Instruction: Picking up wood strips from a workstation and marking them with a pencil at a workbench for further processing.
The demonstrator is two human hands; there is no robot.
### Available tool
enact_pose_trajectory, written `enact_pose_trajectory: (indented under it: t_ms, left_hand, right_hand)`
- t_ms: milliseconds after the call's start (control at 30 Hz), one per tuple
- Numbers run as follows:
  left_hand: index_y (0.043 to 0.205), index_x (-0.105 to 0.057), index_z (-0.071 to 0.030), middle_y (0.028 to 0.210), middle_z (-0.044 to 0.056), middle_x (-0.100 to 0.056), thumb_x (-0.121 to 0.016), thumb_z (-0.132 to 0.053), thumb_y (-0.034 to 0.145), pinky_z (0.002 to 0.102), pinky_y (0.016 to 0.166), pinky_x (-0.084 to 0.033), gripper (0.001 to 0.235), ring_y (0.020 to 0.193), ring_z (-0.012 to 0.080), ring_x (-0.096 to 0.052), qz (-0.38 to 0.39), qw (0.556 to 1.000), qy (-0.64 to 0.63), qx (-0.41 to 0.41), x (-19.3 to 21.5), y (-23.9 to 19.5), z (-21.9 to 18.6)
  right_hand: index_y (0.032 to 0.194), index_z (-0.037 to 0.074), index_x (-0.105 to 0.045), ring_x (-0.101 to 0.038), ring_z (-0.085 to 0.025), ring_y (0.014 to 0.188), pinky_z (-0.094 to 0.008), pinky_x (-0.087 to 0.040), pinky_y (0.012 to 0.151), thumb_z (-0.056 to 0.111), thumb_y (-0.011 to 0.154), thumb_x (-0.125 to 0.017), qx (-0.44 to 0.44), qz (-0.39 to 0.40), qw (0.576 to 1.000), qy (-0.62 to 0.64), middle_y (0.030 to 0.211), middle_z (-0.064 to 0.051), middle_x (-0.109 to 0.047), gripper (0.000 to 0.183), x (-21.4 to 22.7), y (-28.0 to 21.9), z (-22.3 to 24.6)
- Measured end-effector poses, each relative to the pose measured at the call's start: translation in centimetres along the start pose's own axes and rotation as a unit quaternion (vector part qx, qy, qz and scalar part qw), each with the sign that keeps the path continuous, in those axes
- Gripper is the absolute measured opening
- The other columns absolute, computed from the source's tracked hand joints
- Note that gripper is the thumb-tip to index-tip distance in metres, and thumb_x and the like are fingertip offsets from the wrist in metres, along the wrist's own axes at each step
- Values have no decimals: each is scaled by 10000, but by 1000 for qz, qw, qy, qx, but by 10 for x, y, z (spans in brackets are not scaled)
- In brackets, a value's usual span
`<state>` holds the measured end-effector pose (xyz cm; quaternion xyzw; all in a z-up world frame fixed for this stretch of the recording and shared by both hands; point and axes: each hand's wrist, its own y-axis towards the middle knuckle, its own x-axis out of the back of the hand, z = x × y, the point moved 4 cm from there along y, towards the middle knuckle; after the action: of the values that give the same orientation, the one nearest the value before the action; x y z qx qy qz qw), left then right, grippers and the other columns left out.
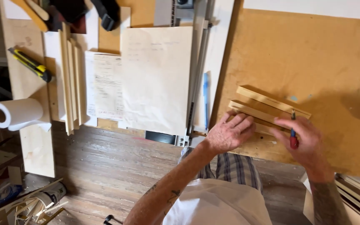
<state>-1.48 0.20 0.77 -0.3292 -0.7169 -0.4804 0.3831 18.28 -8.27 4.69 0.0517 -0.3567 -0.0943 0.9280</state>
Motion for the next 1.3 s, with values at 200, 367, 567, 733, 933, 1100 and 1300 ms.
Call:
enact_pose_trajectory:
  t_ms: [200, 367, 567, 733, 933, 1100, 1300]
  left_hand:
    - [1471, -541, -137, 1416, 90, -529, -829, -185, 894, 558, 1140, -473, 647, 1269, 269, -559, 141, 990, -28, -4, -27, -18, 10]
    - [1560, -432, -159, 1437, 70, -476, -749, -196, 929, 530, 1154, -409, 707, 1257, 259, -500, 198, 980, 1, 32, -47, -21, 13]
    - [1449, -582, -170, 1527, 78, -514, -944, -166, 796, 574, 1216, -397, 746, 1440, 273, -492, 101, 992, -35, 72, -2, 4, 13]
    - [1444, -579, -97, 1558, 164, -456, -615, -331, 1017, 590, 1261, -304, 488, 1491, 400, -394, -7, 994, -39, 100, -19, 12, 12]
    - [1476, -536, -39, 1502, 180, -485, -580, -451, 1001, 558, 1230, -320, 630, 1446, 376, -439, 10, 993, 5, 114, -22, 21, 12]
    - [1516, -492, -49, 1488, 168, -476, -546, -452, 1018, 552, 1199, -350, 643, 1434, 342, -455, 4, 992, 13, 129, -28, 20, 12]
    - [1355, -674, -149, 1351, 89, -610, -612, -166, 1030, 408, 1060, -494, 332, 1289, 244, -566, 6, 983, 14, 182, -27, 14, 26]
  right_hand:
    - [1086, 25, -714, -713, -225, 1056, -368, -572, 959, 101, 845, -828, 22, 19, 999, -21, 1123, -115, -748, 277, -5, 6, 12]
    - [1102, 44, -737, -691, -225, 1058, -363, -536, 972, 115, 824, -878, 7, -11, 998, -55, 1125, -98, -746, 320, -5, 6, -1]
    - [1133, -106, -689, -708, -298, 1070, -398, -560, 1002, -63, 1096, -490, -53, -84, 994, 40, 1114, -216, -731, 206, 13, 11, 14]
    - [1197, -29, -693, -708, -243, 923, -328, -548, 836, 79, 1074, -565, -76, -160, 975, 137, 1114, -174, -718, 208, -17, -1, -35]
    - [1079, -25, -668, -735, -221, 807, -352, -582, 761, -1, 946, -699, -44, -181, 964, 188, 883, -145, -742, 139, -14, 32, -32]
    - [1046, 2, -686, -710, -160, 746, -310, -573, 706, -37, 905, -758, -35, -189, 971, 141, 898, -130, -759, 162, -13, 33, -37]
    - [1062, -65, -700, -712, -225, 722, -342, -593, 660, -3, 988, -679, -68, -235, 954, 173, 884, -205, -729, 99, -8, 3, -58]
